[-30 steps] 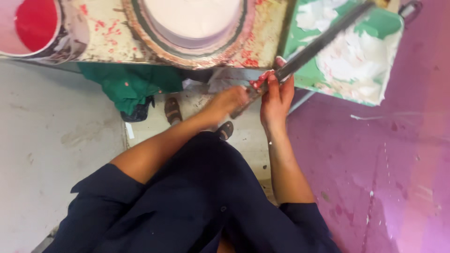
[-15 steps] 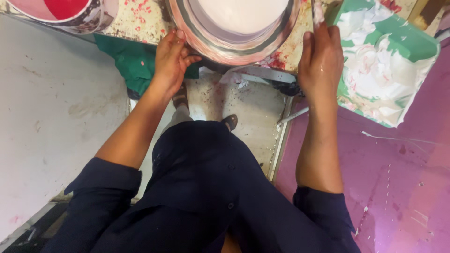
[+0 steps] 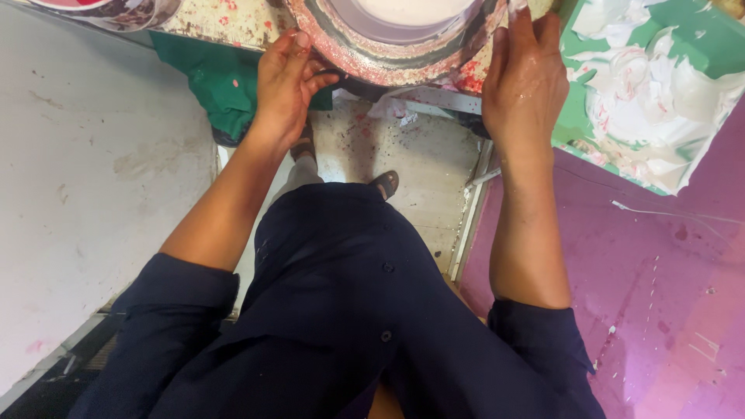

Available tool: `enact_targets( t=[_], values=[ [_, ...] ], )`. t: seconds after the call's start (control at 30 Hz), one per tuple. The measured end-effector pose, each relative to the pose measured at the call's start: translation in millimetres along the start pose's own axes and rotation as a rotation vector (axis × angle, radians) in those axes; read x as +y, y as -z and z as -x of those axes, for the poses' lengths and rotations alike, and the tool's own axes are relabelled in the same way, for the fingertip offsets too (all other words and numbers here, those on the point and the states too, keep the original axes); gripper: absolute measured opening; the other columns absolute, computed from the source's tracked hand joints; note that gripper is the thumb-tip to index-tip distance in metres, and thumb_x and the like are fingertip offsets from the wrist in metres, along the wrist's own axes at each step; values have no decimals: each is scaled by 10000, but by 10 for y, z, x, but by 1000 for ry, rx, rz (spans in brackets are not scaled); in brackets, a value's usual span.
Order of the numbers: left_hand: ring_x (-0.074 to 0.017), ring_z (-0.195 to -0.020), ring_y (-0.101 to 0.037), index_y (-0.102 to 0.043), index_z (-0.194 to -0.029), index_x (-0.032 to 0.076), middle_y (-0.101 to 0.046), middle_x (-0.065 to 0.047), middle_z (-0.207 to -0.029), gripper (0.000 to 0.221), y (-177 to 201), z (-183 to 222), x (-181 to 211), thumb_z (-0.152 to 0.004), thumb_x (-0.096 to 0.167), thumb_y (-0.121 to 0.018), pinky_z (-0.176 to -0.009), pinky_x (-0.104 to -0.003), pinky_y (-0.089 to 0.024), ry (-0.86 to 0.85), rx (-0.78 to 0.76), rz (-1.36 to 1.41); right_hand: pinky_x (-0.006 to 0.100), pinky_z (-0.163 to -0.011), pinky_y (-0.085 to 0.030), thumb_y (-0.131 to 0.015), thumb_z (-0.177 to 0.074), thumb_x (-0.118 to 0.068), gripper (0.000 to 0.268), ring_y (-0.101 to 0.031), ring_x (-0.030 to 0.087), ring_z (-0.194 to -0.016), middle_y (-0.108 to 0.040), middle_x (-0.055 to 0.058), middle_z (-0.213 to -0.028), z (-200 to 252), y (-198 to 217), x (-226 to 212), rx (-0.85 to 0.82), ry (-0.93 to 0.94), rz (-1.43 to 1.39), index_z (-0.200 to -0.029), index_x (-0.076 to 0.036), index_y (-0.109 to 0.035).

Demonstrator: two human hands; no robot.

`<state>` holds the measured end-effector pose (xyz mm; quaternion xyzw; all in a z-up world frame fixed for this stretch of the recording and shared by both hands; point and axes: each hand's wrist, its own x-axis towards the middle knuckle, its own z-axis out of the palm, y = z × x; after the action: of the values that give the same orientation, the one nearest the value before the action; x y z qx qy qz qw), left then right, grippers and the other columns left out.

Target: The person frosts a red cake by applying white cream from a tray and smoothing it over the surface using a long spatula.

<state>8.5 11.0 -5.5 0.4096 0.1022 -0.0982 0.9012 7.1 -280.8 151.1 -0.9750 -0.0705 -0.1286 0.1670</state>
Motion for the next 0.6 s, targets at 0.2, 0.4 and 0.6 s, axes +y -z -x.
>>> enact_targets(
  t=[0.2,0.4,0.6],
  values=[
    [-129,-881,-652,-498,-1335,-12,-623,-38,-1022,469,-69,35,6,-1039,313,-661,-840,-377,-626,10,2,-24,532,-727,-485,-619,-1112,-84,216,-643,425,-898,-569,198,-1063,42,17,-162,-28,-3,-17,-1322,-34,-623],
    [-150,-891,-638,-483,-1335,-5,-592,-43,-1051,485,1,-19,-132,-1017,300,-685,-819,-390,-639,-5,29,3,525,-719,-497,-624,-1069,-85,242,-644,419,-890,-564,195,-1036,71,20,-395,-63,52,-51,-1301,-16,-620],
    [-142,-917,-617,-516,-1253,15,-569,-43,-1086,387,-70,24,-119,-1057,295,-699,-854,-388,-632,-3,-20,31,505,-740,-512,-592,-1101,-94,226,-651,410,-913,-596,194,-1100,251,3,-585,-140,133,-206,-1312,-15,-613]
  ],
)
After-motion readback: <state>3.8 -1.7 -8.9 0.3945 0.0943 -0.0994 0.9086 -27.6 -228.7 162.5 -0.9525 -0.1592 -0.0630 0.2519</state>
